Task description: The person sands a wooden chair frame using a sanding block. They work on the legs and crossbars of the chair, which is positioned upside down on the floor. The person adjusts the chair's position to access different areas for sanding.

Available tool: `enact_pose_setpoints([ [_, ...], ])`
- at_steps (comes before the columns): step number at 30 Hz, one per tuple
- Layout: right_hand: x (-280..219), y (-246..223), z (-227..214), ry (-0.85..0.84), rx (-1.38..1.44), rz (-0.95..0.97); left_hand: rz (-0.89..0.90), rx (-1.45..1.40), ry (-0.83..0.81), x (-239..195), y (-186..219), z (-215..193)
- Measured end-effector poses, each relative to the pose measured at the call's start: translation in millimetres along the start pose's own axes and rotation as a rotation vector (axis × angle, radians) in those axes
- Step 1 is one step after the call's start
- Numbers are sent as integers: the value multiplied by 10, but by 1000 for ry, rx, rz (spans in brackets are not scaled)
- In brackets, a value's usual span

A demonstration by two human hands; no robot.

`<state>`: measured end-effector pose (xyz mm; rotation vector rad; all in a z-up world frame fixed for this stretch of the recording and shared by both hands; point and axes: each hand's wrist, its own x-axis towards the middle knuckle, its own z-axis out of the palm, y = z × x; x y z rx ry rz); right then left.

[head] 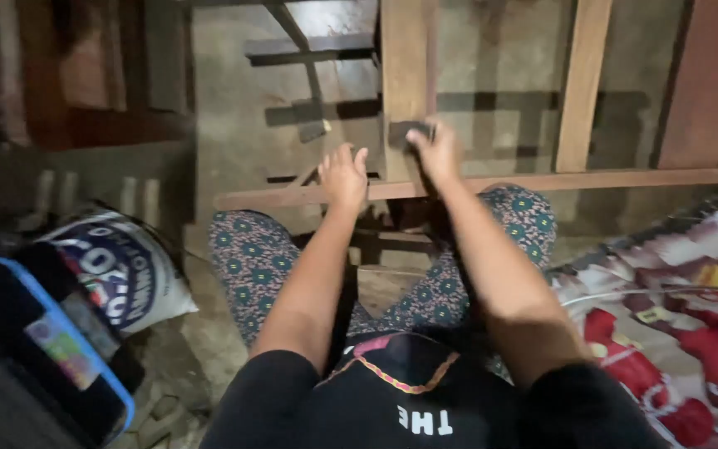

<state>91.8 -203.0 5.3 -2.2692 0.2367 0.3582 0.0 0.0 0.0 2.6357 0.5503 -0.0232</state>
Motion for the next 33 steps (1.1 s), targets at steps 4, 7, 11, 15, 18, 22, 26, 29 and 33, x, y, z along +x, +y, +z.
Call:
enact_pose_setpoints([
  [4, 538, -305, -583, -91, -407, -128, 93, 66, -67, -24, 166, -82],
  [7, 821, -730, -627, -234, -646, -448, 86, 27, -10, 16, 210, -296],
  [11, 913, -1064, -538, -261, -719, -755, 180, 92, 194, -36, 237, -259],
  [15, 684, -1272, -565, -273, -785, -810, 155, 80, 149, -30, 270, -283],
  [18, 987, -923, -560, -366, -739, -707, 145, 85, 159, -25, 294, -307],
  [22, 795, -967, -500, -511, -701, -432, 117, 68, 160, -28, 293, -253],
  [26, 316, -634, -406, -470, -706, -539, 119, 76, 194, 18, 246, -205],
  [29, -112, -456, -521, -435, -742, -577, 155, 102, 315, -6, 253, -180],
  [33, -249, -230, -358, -204, -766, -810, 162, 107, 341, 45, 268, -230],
])
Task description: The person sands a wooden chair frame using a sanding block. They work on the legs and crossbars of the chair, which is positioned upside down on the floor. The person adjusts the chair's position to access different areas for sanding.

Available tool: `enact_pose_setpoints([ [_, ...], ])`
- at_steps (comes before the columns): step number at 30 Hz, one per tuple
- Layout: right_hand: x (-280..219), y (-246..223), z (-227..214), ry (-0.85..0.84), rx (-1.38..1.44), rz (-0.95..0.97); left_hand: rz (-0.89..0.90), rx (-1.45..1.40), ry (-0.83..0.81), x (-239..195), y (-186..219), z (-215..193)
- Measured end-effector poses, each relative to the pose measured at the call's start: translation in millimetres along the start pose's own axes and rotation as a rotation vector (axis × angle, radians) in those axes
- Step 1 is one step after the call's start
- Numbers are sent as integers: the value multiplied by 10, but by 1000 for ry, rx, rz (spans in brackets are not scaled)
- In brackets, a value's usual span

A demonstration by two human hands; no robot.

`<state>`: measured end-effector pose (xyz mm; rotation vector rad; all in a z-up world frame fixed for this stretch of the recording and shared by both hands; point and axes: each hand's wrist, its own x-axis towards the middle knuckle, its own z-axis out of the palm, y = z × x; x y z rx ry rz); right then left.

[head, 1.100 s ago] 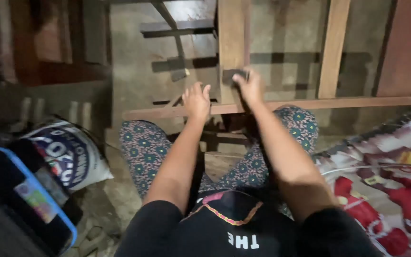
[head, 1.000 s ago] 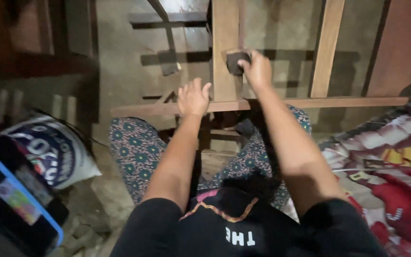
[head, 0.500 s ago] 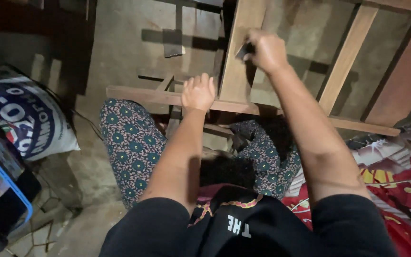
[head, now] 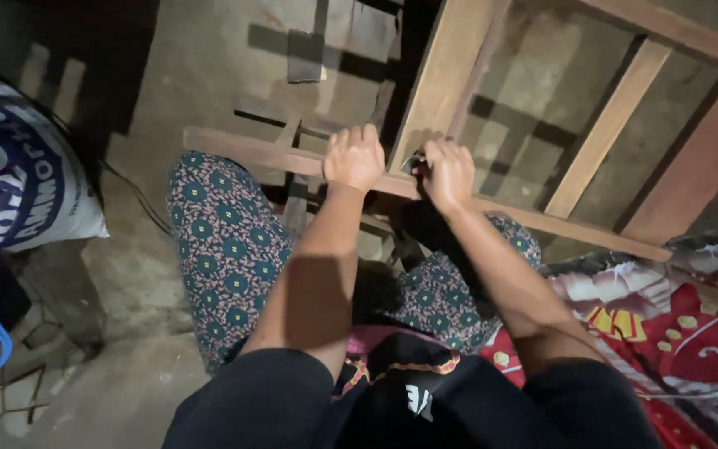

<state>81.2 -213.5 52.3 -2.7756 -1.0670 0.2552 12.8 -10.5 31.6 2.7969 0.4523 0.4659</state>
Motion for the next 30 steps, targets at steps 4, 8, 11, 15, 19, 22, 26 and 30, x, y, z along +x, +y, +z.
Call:
enact_pose_setpoints([
  [4, 154, 157, -48, -75, 70, 11, 2, -7, 1, -66, -9, 79],
  [8, 235, -190, -421, -143, 113, 162, 5, -19, 25, -50, -19, 106],
  [11, 151, -341, -544, -81, 239, 261, 3, -29, 28, -27, -7, 101],
  [15, -4, -231, -339, 95, 208, 276, 6, -11, 23, -37, 7, 94],
  [19, -67, -249, -352, 104, 95, 144, 8, -22, 17, -27, 7, 49],
  [22, -119, -332, -331, 85, 167, 133, 21, -13, 2, -26, -7, 57],
  [26, -192, -380, -144, 47, 150, 164, 13, -24, 9, -62, -26, 135],
  [30, -186, -255, 174, 100, -2, 105, 2, -43, 5, -2, -14, 4],
])
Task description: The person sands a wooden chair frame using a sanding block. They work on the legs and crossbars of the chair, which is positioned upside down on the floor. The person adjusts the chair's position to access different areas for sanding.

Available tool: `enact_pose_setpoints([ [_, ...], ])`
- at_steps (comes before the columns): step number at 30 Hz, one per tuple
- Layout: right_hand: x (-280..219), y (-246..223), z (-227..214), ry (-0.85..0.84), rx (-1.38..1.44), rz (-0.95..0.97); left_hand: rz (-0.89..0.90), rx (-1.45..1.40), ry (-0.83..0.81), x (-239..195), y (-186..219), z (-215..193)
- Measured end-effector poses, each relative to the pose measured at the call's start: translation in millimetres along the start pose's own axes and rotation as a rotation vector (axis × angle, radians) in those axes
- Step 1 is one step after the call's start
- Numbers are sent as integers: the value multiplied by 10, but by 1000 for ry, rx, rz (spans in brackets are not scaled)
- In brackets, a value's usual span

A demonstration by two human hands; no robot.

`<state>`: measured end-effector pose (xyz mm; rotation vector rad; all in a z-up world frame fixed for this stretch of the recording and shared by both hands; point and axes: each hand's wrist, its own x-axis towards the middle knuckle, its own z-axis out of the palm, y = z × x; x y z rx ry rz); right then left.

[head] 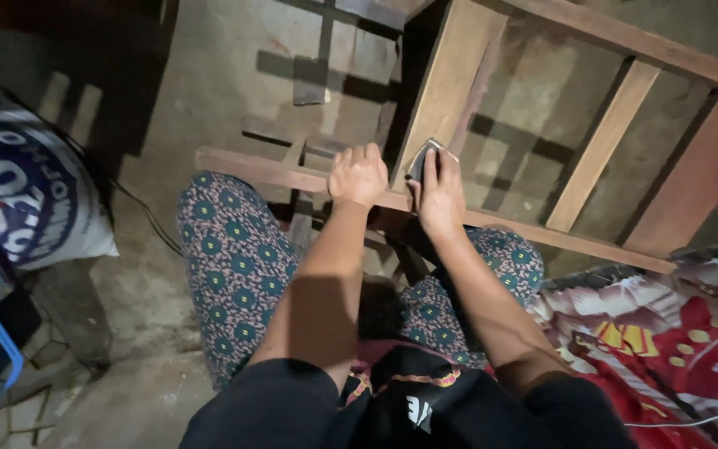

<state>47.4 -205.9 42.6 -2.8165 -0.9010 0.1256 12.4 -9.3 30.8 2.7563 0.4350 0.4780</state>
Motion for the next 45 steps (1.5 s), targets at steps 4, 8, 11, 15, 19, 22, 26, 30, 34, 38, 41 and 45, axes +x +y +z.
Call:
enact_pose_setpoints([
  [4, 290, 48, -28, 70, -115, -24, 12, 15, -13, -42, -17, 56],
  [8, 948, 276, 24, 3, -26, 15, -23, -15, -84, -63, 13, 21],
  [11, 1211, 404, 183, -56, -30, 98, -46, -41, -150, -26, -1, -18],
  [15, 701, 100, -71, -117, 72, 147, -11, -15, -146, -26, 16, -72],
  [19, -80, -287, -165, -206, 252, 158, -12, -2, -147, -5, 55, -122],
  [22, 226, -182, -160, -240, 267, 232, -23, -6, -192, -20, 19, -54],
  [26, 1497, 620, -85, -151, 153, 262, -4, -3, -194, -79, 16, -57],
  [30, 1831, 1027, -4, -59, 230, 109, -1, 5, -212, -76, -41, -16],
  [34, 939, 184, -424, -102, 329, 229, -34, -12, -224, -70, -2, -28],
  [38, 318, -67, -199, -196, 297, 158, 5, 27, -170, -97, -56, 18],
  [41, 768, 112, -257, -199, 264, 170, 19, 43, -150, -69, -27, -55],
  [45, 2019, 829, -250, 0, 281, 98, 26, 45, -191, -54, -27, -68],
])
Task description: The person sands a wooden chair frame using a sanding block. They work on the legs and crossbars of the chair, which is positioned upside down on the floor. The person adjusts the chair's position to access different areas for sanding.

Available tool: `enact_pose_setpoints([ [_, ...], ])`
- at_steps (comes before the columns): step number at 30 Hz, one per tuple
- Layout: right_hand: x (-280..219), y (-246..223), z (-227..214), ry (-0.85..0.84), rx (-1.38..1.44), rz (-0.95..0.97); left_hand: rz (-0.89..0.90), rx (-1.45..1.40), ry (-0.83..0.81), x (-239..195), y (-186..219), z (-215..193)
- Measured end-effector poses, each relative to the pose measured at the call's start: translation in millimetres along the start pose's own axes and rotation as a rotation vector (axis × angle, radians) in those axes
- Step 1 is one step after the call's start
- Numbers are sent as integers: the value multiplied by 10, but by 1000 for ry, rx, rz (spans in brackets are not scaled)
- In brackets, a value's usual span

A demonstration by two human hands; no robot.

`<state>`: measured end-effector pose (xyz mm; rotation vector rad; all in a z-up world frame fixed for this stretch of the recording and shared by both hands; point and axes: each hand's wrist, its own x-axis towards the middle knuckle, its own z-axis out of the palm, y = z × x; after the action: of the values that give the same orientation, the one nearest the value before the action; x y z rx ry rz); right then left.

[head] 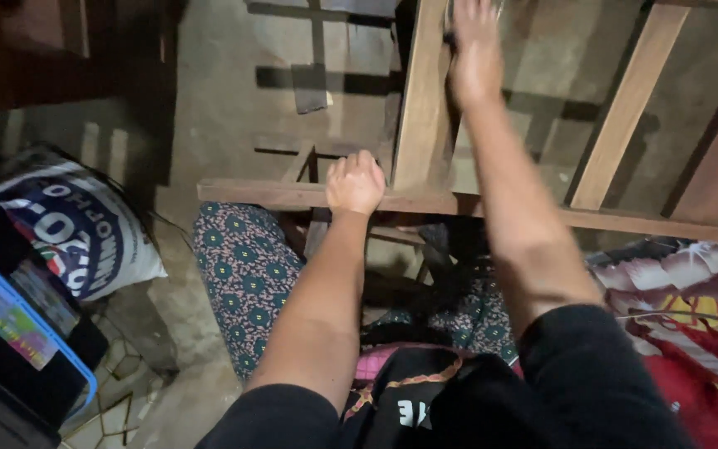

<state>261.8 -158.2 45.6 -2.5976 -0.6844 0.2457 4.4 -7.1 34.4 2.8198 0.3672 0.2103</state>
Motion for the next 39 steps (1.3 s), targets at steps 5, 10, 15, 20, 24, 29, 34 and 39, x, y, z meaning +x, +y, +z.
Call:
enact_pose_setpoints([
  [5, -667, -155, 135, -24, 35, -35, 2, -10, 19, 55, 31, -53],
  [10, -1820, -721, 291, -192, 193, 3, -19, 0, -29, 87, 36, -133],
  [15, -853, -553, 191, -100, -152, 12, -23, -47, -26, 57, 47, -116],
  [20, -48, -113, 349, -1, 106, 13, -25, -30, -73, 68, 18, -106],
  [24, -1051, -704, 209, -3, 137, -67, -47, 11, -109, 79, 43, -62],
  [29, -1768, -698, 447, -167, -56, -35, -31, 8, 44, 69, 42, 70],
  [34, -466, -511, 87, -22, -224, -145, -32, -2, 30, 54, 29, 51],
  [39, -86, -240, 361, 6, -260, -80, -40, 15, 27, 102, 21, 42],
])
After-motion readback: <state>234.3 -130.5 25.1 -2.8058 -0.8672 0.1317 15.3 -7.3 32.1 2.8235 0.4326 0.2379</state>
